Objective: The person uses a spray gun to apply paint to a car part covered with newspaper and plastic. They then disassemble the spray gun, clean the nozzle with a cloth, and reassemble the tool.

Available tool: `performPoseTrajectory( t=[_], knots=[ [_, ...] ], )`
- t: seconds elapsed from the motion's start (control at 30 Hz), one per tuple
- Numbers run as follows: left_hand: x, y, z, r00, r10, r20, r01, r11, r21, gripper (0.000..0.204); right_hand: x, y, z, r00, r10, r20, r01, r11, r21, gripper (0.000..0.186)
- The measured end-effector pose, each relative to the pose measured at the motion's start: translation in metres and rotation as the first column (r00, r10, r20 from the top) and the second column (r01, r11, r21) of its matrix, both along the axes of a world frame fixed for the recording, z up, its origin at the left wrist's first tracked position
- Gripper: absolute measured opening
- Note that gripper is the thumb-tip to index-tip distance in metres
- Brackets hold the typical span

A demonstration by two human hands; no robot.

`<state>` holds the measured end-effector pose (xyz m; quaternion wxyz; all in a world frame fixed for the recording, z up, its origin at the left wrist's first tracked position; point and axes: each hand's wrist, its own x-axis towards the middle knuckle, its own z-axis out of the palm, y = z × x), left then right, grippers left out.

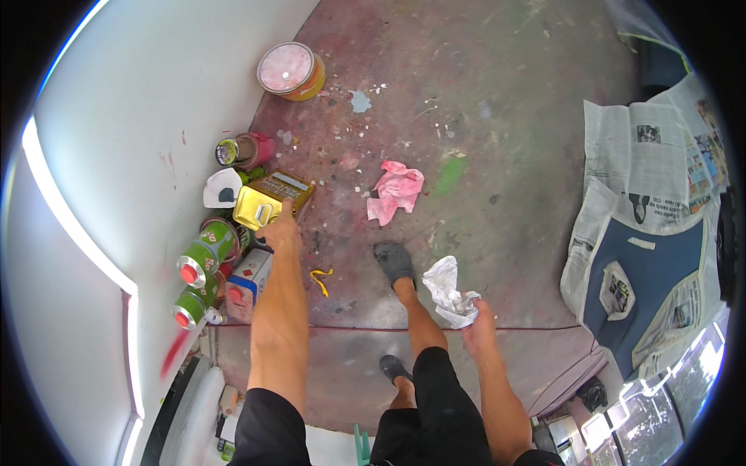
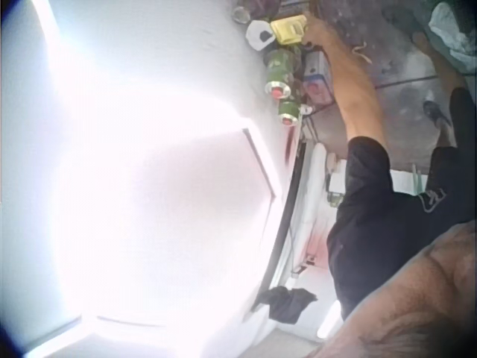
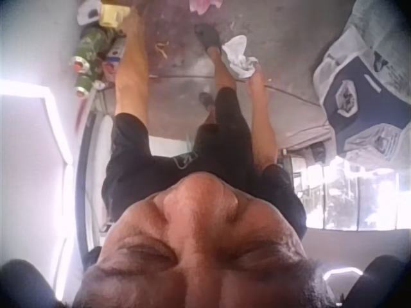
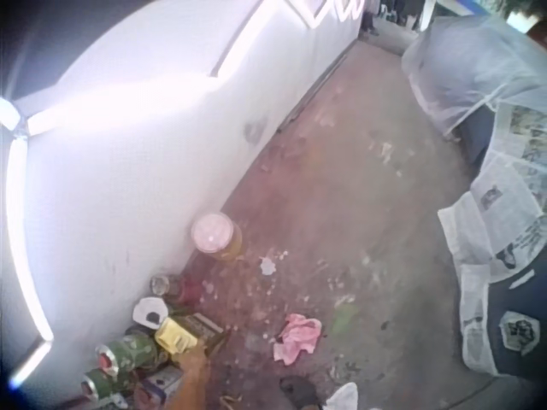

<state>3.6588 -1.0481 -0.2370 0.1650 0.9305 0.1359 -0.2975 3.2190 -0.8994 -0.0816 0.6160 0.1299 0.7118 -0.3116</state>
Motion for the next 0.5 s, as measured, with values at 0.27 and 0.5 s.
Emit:
performPoseTrajectory(
  t=[0.27,0.5],
  knots=[
    [-0.007,0.088,0.081,0.854,0.038,-0.519,-0.316,0.83,-0.459,0.066,0.026,0.007,0.049,0.999,0.023,0.047,-0.016,0.988,-0.152,0.039],
    [-0.118,0.213,0.333,0.464,-0.217,-0.859,-0.58,0.659,-0.479,0.031,0.065,0.058,0.195,0.974,0.198,0.107,-0.132,0.888,-0.44,0.035]
  ],
)
